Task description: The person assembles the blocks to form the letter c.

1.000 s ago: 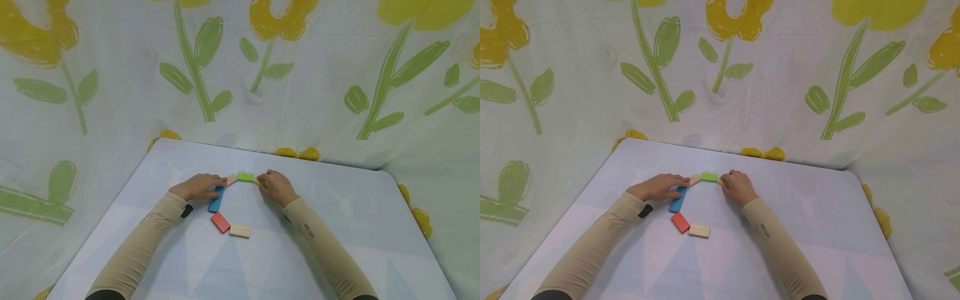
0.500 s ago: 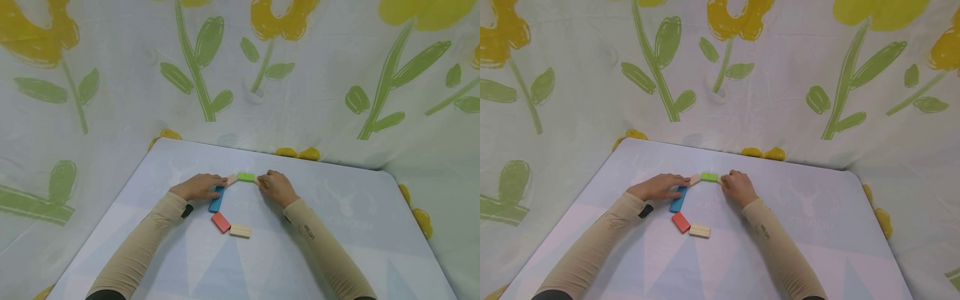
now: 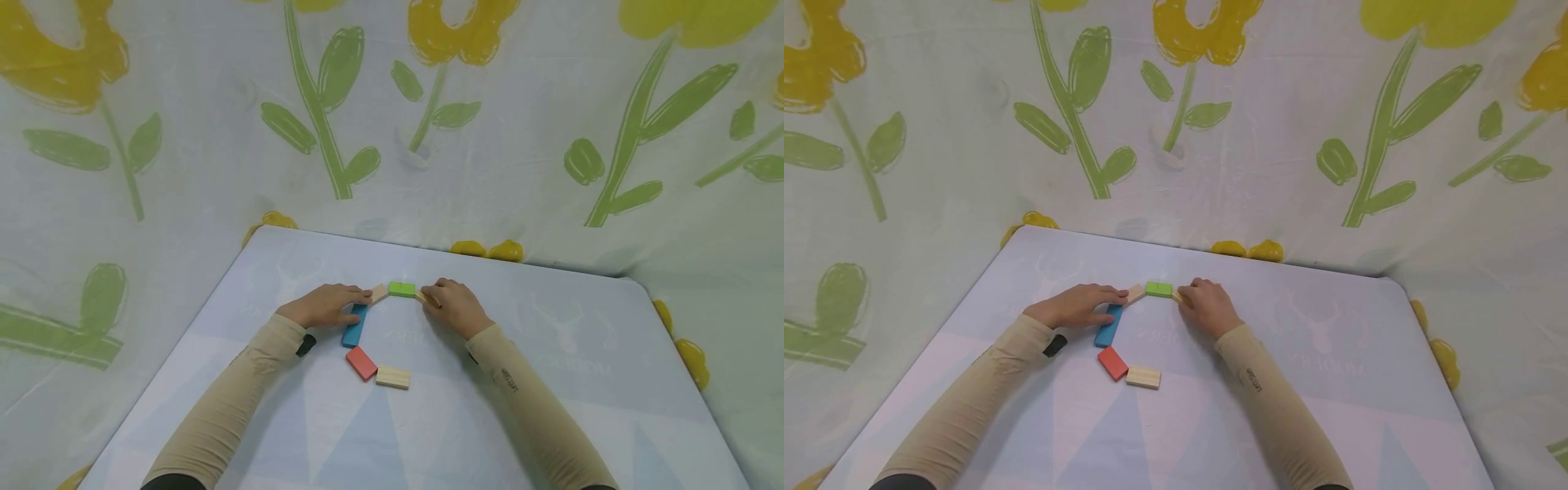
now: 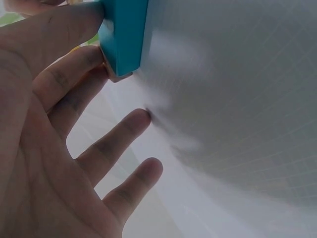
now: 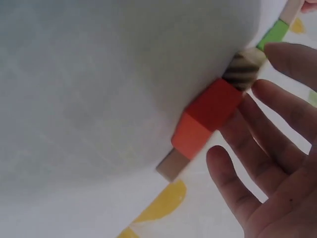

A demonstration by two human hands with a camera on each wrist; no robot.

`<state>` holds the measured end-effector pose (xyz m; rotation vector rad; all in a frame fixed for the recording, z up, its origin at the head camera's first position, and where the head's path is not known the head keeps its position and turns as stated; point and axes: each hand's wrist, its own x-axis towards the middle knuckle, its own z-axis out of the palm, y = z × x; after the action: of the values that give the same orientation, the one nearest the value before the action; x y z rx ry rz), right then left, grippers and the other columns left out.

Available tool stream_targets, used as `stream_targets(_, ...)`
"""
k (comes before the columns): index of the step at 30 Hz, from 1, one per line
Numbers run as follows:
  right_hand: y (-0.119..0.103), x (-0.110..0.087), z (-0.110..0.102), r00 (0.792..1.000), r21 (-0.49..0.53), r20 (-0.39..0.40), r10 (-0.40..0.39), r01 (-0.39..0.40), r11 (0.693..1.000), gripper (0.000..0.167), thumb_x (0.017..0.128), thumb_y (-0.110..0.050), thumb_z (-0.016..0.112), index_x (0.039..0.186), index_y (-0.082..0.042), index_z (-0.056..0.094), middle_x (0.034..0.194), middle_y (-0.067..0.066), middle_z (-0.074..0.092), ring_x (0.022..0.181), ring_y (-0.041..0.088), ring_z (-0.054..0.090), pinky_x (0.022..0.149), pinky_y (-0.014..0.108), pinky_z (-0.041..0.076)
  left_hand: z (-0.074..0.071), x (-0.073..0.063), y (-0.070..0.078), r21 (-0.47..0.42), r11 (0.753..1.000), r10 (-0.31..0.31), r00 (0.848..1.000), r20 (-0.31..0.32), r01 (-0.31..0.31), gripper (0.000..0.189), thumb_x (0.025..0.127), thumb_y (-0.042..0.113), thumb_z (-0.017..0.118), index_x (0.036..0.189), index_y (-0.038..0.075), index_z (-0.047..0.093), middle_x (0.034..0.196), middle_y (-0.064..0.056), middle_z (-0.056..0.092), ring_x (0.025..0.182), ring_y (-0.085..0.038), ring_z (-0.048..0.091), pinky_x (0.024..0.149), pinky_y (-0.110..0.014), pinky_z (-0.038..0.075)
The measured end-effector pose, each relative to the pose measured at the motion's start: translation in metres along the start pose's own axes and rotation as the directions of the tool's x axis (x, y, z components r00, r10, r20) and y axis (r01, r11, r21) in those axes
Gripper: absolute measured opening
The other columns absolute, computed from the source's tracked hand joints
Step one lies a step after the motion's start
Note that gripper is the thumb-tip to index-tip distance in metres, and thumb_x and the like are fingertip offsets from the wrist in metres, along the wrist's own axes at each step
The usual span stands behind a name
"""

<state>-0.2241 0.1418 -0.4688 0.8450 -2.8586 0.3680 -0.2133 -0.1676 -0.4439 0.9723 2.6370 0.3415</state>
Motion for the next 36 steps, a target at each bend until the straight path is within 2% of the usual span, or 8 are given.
stream_targets(5, 0.004, -0.001, -0.015, 0.999, 0.037, -0.044, 0.012, -0.011, 0.999, 0.032, 0.094, -0.022, 0.074, 0.123, -0.008, 0.073, 0.114, 0.011, 0.070, 0.100, 0.027, 0.067, 0.084, 0.043, 0.057, 0.000, 0.001, -0.001, 0.004, 1.000, 0.002, 1.000, -0.002, -0.002, 0.050, 0.101, 0.029, 0.064, 0.147, 0.012, 0.055, 0.156, -0.006, 0.046, 0.143, -0.032, 0.042, 0.116, -0.050, 0.036)
stream_targets(9, 0.011, -0.001, -0.030, 0.995, 0.071, -0.077, 0.065, -0.060, 0.996, 0.036, 0.093, -0.020, 0.074, 0.127, -0.007, 0.071, 0.121, 0.012, 0.067, 0.108, 0.030, 0.065, 0.092, 0.047, 0.055, 0.000, 0.001, -0.001, -0.005, 1.000, -0.004, 1.000, 0.000, 0.004, 0.050, 0.101, 0.029, 0.064, 0.148, 0.013, 0.055, 0.156, -0.004, 0.045, 0.143, -0.031, 0.042, 0.116, -0.049, 0.035)
stream_targets(13, 0.019, -0.001, -0.039, 0.989, 0.113, -0.033, 0.144, -0.140, 0.984, 0.044, 0.093, -0.026, 0.077, 0.132, -0.008, 0.068, 0.129, 0.012, 0.063, 0.115, 0.033, 0.062, 0.100, 0.050, 0.051, -0.001, 0.001, 0.000, -0.011, 1.000, -0.006, 1.000, -0.003, 0.006, 0.050, 0.101, 0.028, 0.064, 0.147, 0.012, 0.055, 0.156, -0.005, 0.046, 0.142, -0.032, 0.043, 0.116, -0.050, 0.036)
stream_targets(17, 0.027, -0.002, -0.041, 0.986, 0.117, 0.003, 0.169, -0.168, 0.979, 0.059, 0.090, -0.035, 0.079, 0.140, -0.009, 0.061, 0.135, 0.016, 0.060, 0.119, 0.035, 0.060, 0.102, 0.053, 0.049, -0.002, 0.001, 0.000, -0.011, 1.000, -0.007, 1.000, -0.004, 0.007, 0.050, 0.101, 0.028, 0.064, 0.147, 0.012, 0.055, 0.156, -0.005, 0.046, 0.143, -0.032, 0.042, 0.116, -0.049, 0.035)
stream_targets(22, 0.037, -0.004, -0.038, 0.986, 0.112, 0.027, 0.166, -0.168, 0.979, 0.064, 0.093, -0.032, 0.076, 0.149, -0.013, 0.053, 0.137, 0.018, 0.059, 0.120, 0.036, 0.060, 0.102, 0.052, 0.050, -0.002, -0.001, 0.001, -0.010, 1.000, -0.009, 1.000, -0.002, 0.009, 0.049, 0.101, 0.028, 0.064, 0.147, 0.012, 0.055, 0.156, -0.005, 0.046, 0.143, -0.032, 0.042, 0.116, -0.050, 0.035)
stream_targets(30, 0.047, -0.002, -0.031, 0.981, 0.184, 0.140, 0.133, -0.158, 0.970, 0.058, 0.096, -0.024, 0.072, 0.150, -0.014, 0.052, 0.141, 0.016, 0.056, 0.127, 0.034, 0.055, 0.107, 0.052, 0.046, 0.001, 0.000, 0.000, -0.008, 1.000, -0.019, 1.000, 0.008, 0.019, 0.050, 0.102, 0.029, 0.063, 0.148, 0.012, 0.054, 0.157, -0.005, 0.045, 0.144, -0.031, 0.041, 0.116, -0.050, 0.035)
stream_targets(36, 0.052, 0.003, -0.028, 0.979, 0.200, 0.181, 0.094, -0.130, 0.971, 0.054, 0.095, -0.019, 0.072, 0.145, -0.009, 0.056, 0.137, 0.017, 0.059, 0.123, 0.034, 0.058, 0.105, 0.051, 0.048, 0.002, 0.000, 0.000, -0.010, 1.000, -0.013, 1.000, -0.001, 0.013, 0.049, 0.101, 0.029, 0.064, 0.147, 0.012, 0.055, 0.156, -0.004, 0.045, 0.143, -0.031, 0.041, 0.116, -0.050, 0.035)
